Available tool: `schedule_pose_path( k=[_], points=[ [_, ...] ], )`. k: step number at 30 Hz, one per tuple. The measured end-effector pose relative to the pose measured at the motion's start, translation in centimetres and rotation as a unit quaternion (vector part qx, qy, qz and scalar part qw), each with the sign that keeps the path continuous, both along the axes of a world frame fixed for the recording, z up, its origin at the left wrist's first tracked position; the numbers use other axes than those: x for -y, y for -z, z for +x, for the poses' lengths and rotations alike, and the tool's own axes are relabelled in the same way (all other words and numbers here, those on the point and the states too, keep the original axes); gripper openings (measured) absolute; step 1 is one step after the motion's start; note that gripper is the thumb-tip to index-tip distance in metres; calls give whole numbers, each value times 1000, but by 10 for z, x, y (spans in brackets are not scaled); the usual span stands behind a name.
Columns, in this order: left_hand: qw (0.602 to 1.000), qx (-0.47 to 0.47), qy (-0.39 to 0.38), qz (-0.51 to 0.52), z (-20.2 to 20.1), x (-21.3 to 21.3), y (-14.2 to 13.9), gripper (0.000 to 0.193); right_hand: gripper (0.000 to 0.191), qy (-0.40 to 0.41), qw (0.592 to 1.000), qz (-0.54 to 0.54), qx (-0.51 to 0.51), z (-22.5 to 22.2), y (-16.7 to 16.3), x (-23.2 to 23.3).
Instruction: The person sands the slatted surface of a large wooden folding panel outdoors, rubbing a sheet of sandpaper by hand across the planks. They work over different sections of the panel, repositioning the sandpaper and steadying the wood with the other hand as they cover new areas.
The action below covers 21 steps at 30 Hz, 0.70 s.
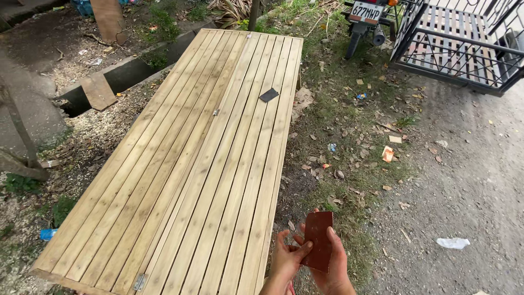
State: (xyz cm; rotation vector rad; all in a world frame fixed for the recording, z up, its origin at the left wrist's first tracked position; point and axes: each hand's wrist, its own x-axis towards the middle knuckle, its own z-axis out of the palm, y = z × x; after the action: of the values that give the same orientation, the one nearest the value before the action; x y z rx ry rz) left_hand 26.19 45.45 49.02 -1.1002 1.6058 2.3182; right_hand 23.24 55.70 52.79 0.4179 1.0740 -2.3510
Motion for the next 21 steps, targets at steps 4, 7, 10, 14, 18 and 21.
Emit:
schedule_pose_path(
  k=[4,7,10,14,18,21],
  points=[
    [998,-28,-15,63,-92,12,15,82,71,-28,998,49,-21,-102,31,22],
    [998,-50,9,44,-160,30,27,70,72,-35,990,134,-41,-181,46,49],
    [999,-37,18,-24,-208,62,37,60,74,-85,969,216,-87,-246,63,87],
    [991,-80,-73,-79,-261,131,59,43,74,-136,926,325,-132,-307,92,150],
    [973,68,-140,-173,-292,198,101,43,75,-156,887,349,-260,-347,133,221],
    [950,87,-171,-247,-310,244,135,44,79,-185,787,496,-317,-377,165,276]
  ],
)
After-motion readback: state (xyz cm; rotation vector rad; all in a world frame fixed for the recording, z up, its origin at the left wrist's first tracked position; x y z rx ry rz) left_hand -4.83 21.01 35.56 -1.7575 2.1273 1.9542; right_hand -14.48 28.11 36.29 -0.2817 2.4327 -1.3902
